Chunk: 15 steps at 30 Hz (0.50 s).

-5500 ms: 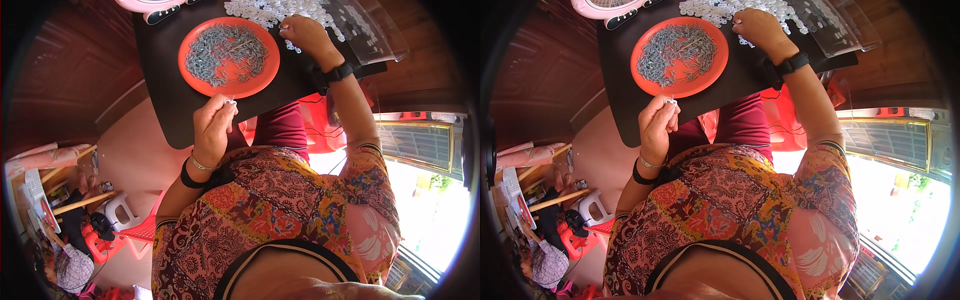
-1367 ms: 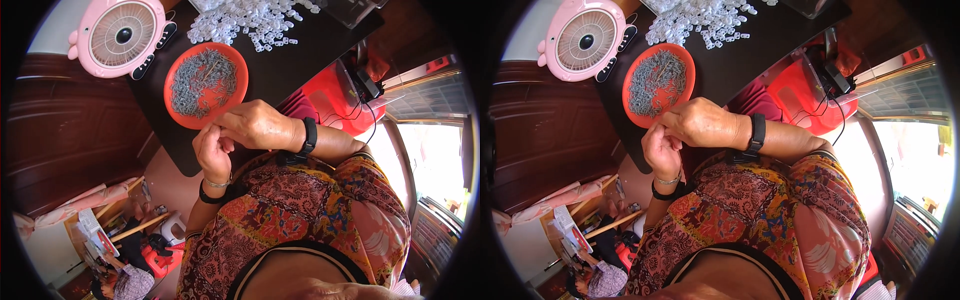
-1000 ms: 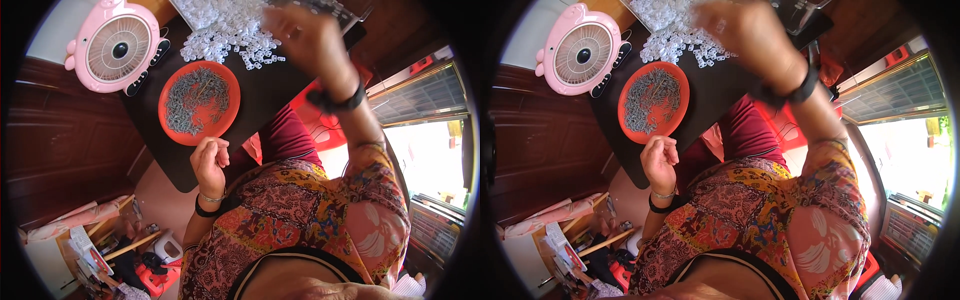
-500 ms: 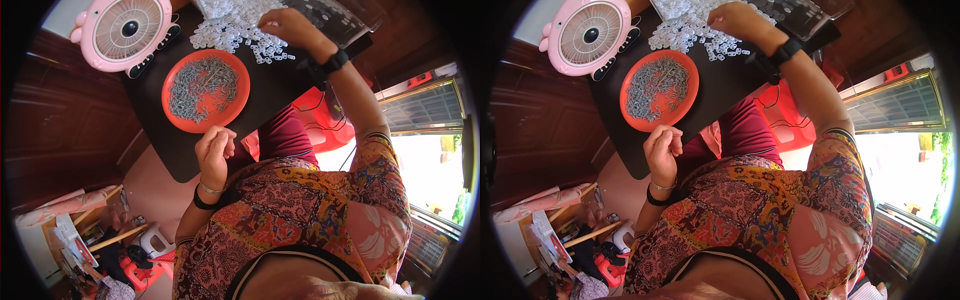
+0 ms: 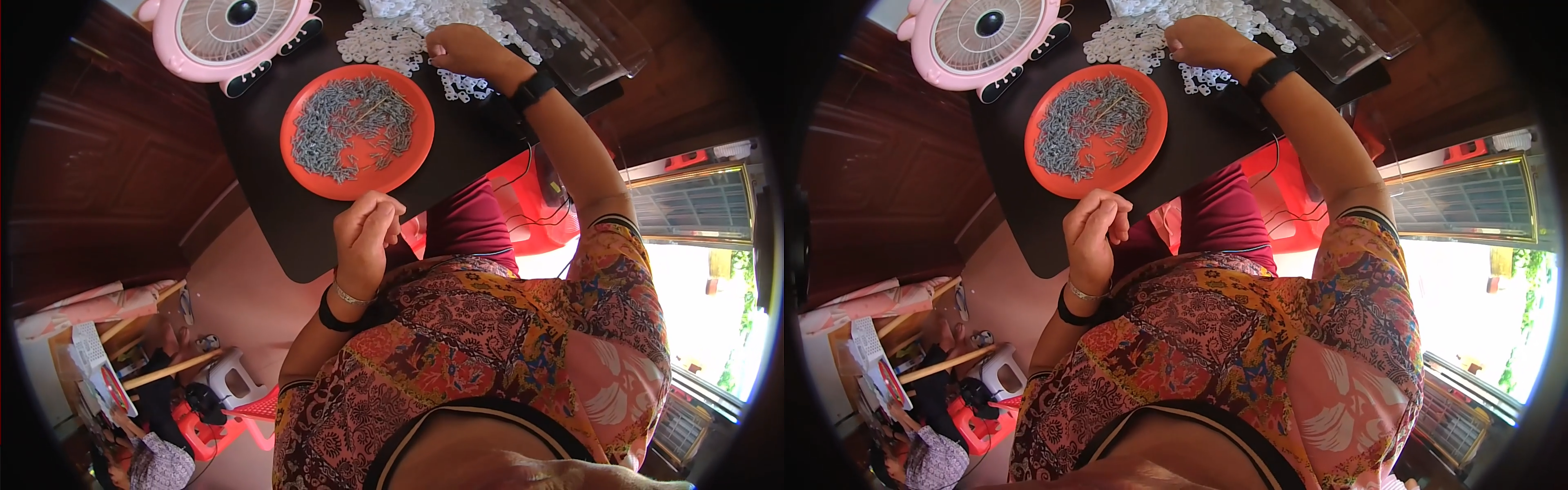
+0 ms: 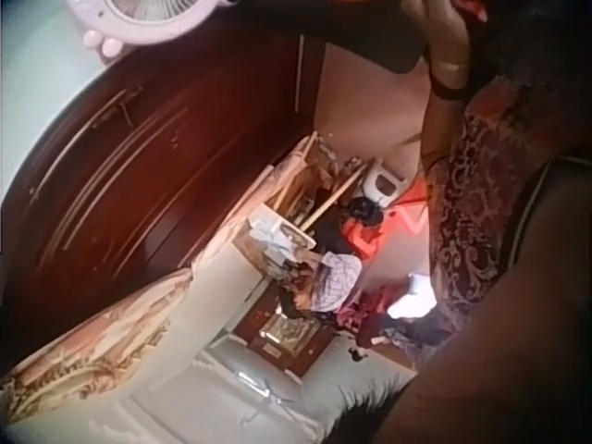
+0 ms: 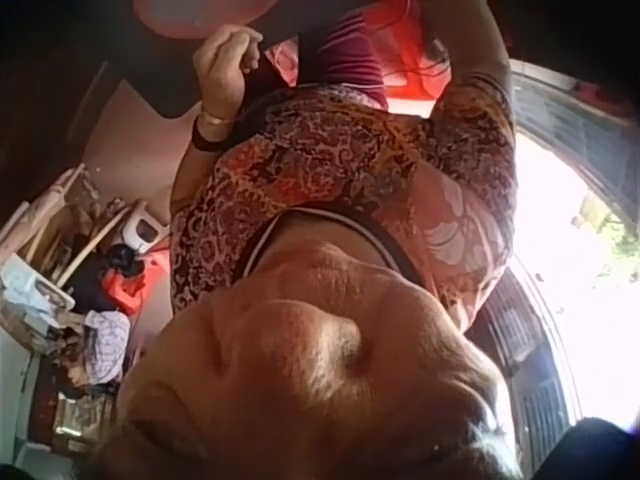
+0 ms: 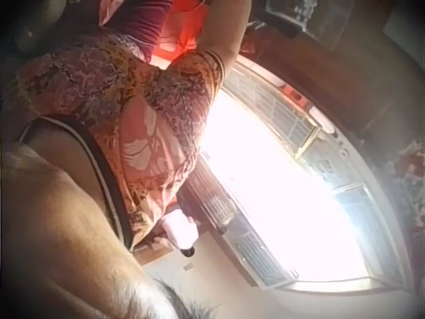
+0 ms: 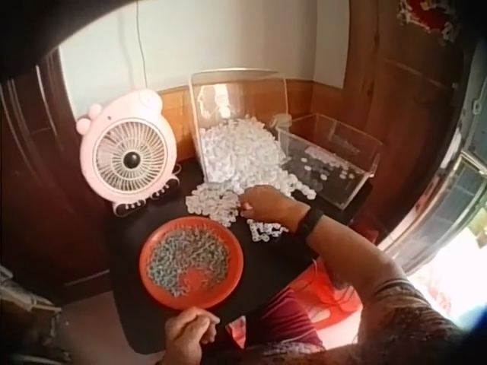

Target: Assembling small plastic components by inserting metal pins into plastic rings.

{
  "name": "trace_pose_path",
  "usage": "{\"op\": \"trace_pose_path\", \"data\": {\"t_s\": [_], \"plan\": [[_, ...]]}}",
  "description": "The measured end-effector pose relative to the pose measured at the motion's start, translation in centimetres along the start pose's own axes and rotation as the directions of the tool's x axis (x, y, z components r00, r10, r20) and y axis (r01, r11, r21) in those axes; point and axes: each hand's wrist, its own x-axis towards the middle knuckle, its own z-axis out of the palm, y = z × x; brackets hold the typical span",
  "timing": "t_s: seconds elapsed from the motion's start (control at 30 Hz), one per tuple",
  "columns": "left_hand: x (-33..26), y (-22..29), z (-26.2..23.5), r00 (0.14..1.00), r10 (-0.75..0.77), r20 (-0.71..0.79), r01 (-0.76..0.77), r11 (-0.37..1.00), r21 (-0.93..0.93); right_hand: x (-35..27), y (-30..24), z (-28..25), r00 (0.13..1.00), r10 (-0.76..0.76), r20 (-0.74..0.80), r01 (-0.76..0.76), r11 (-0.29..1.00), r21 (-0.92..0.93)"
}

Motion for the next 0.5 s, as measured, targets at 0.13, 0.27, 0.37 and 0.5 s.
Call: {"op": "trace_pose_path", "data": {"t_s": [0.13, 0.27, 0.37, 0.5], "plan": [[0.1, -0.3, -0.2, 1.0, 0.005, 0.01, -0.005, 1.0, -0.015, -1.1, -2.5, -1.9, 0.998, 0.051, -0.036, -0.042, 0.974, 0.223], [0.2, -0.3, -0.3, 1.0, 0.022, -0.011, -0.023, 0.999, -0.041, -4.0, -10.4, -5.4, 0.999, 0.049, 0.006, -0.041, 0.766, 0.642], [0.2, -0.2, -0.1, 0.999, 0.011, -0.041, -0.013, 0.998, -0.062, -6.4, -14.7, -5.4, 0.995, -0.094, -0.014, 0.067, 0.582, 0.81], [0.1, -0.4, -0.5, 0.998, 0.023, 0.052, -0.022, 1.0, -0.021, -8.0, -17.4, -5.0, 0.991, -0.108, -0.085, 0.136, 0.699, 0.702]]}}
